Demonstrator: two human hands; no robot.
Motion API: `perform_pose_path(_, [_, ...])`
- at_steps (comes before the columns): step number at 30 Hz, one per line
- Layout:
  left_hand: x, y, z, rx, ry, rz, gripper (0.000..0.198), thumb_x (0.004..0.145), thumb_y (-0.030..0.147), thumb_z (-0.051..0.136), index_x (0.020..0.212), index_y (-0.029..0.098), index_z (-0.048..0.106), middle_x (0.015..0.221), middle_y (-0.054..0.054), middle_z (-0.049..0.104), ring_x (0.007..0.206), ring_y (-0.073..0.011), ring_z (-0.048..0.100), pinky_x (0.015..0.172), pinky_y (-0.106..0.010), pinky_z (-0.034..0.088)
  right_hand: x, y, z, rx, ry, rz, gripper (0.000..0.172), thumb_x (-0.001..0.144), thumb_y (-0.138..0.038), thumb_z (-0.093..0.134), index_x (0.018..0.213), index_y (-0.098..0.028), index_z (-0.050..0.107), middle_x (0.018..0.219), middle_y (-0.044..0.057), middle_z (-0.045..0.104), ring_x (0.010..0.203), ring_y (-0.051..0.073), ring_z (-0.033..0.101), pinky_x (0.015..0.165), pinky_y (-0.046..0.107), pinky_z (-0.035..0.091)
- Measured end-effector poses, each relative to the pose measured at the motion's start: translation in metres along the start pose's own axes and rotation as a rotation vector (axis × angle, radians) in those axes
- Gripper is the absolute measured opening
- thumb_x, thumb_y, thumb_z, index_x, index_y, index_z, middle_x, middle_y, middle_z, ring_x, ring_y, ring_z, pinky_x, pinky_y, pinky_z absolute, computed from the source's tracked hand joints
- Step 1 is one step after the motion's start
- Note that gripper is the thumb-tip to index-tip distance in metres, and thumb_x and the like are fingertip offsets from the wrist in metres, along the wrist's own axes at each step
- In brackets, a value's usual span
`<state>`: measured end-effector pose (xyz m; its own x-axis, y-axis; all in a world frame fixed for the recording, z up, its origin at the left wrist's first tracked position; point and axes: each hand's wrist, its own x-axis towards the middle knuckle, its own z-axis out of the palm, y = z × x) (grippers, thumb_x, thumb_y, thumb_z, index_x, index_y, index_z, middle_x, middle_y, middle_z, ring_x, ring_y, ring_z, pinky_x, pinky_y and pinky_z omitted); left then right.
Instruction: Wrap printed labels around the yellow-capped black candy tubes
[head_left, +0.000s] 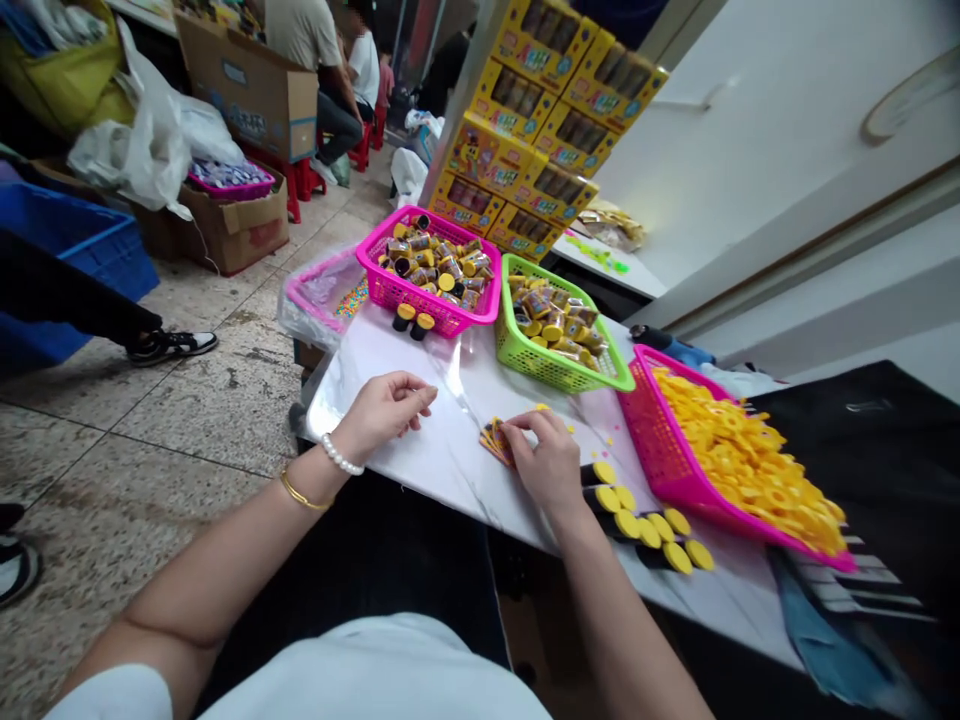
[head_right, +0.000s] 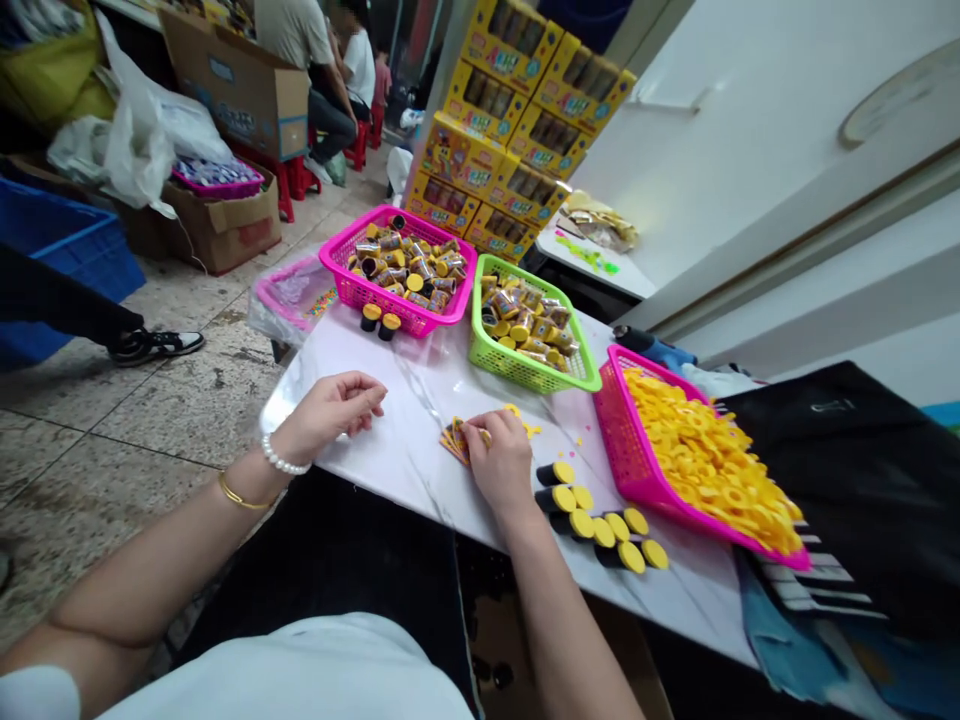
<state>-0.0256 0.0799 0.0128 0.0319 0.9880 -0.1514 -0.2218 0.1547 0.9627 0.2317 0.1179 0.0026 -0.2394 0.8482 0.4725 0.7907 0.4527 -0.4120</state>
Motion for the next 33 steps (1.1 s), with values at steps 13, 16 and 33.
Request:
perform_pose_path(13, [0.004, 0.009, -0.017, 0.016, 0.135, 0.201, 0.018, 0.074, 0.028, 0.076, 0.077, 0.012, 0.068, 0.062, 0.002, 0.060, 0.055, -0.0080, 0.052, 0.054, -0.020, 0.041, 0.063, -0.082, 0.054, 1.064, -0.593, 0.456, 0.047, 0.060, -0.053, 0.089, 0.079, -0.016, 0.066, 0.068, 0.002, 0.071, 0.053, 0.012, 0.063, 0.051, 0.025, 0.050])
perform_pose_path(16, [-0.005, 0.003, -0.014, -0.025, 0.351, 0.244, 0.022, 0.077, 0.032, 0.075, 0.087, 0.014, 0.067, 0.066, 0.002, 0.062, 0.055, -0.0086, 0.053, 0.053, -0.021, 0.041, 0.056, -0.084, 0.063, 1.061, -0.421, 0.480, 0.049, 0.057, -0.058, 0.089, 0.065, -0.017, 0.062, 0.060, 0.000, 0.068, 0.046, 0.009, 0.056, 0.046, 0.023, 0.046])
perform_pose_path(33, [-0.026, -0.010, 0.011, 0.105, 0.550, 0.375, 0.021, 0.089, 0.036, 0.065, 0.088, 0.018, 0.076, 0.082, -0.005, 0.074, 0.072, -0.0154, 0.065, 0.065, -0.025, 0.051, 0.036, -0.101, 0.062, 0.822, -0.180, 0.306, 0.045, 0.083, -0.062, 0.068, 0.073, -0.018, 0.070, 0.053, -0.002, 0.061, 0.047, 0.013, 0.056, 0.050, 0.026, 0.047])
